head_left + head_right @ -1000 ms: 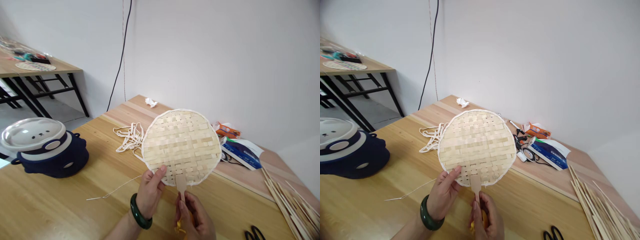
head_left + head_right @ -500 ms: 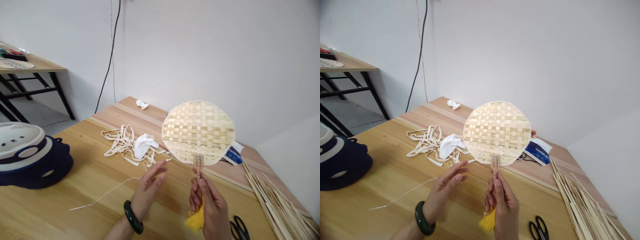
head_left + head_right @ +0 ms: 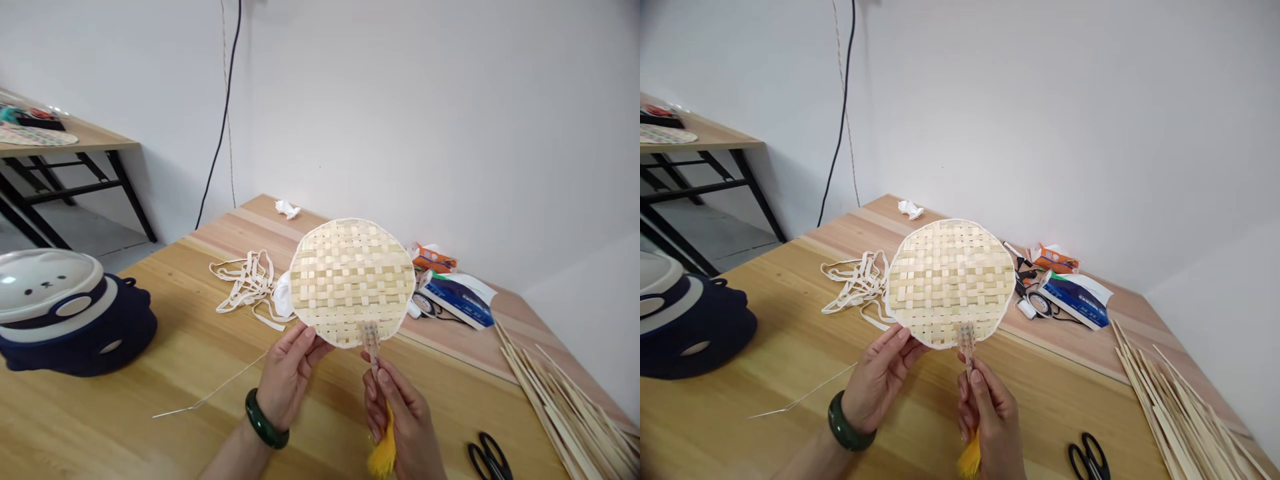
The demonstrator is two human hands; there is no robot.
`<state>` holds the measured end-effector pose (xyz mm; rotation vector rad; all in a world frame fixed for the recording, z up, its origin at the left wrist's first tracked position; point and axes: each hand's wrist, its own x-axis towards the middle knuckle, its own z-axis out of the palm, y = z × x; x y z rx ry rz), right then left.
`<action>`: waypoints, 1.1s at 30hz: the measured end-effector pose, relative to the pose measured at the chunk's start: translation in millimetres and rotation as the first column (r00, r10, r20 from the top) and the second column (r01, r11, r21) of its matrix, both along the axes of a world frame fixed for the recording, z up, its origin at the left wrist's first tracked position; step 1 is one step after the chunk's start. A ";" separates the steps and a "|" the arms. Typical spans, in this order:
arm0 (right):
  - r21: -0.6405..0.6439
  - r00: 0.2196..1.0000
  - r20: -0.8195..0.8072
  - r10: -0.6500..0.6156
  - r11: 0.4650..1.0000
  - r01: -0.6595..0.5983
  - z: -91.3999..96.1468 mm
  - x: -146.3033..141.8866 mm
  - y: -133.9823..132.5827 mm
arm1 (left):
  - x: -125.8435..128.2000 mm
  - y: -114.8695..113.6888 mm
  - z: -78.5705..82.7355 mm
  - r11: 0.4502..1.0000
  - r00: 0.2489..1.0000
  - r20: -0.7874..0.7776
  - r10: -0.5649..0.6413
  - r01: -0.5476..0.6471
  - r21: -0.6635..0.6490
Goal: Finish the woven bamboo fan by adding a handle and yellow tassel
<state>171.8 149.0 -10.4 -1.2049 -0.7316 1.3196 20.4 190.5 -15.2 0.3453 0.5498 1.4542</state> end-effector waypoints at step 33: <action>0.099 0.976 0.217 0.020 0.994 -0.042 -33.3 15.7 95.2 | 14.0 -3.2 -39.4 0.931 0.876 -0.328 -0.354 0.298 -0.210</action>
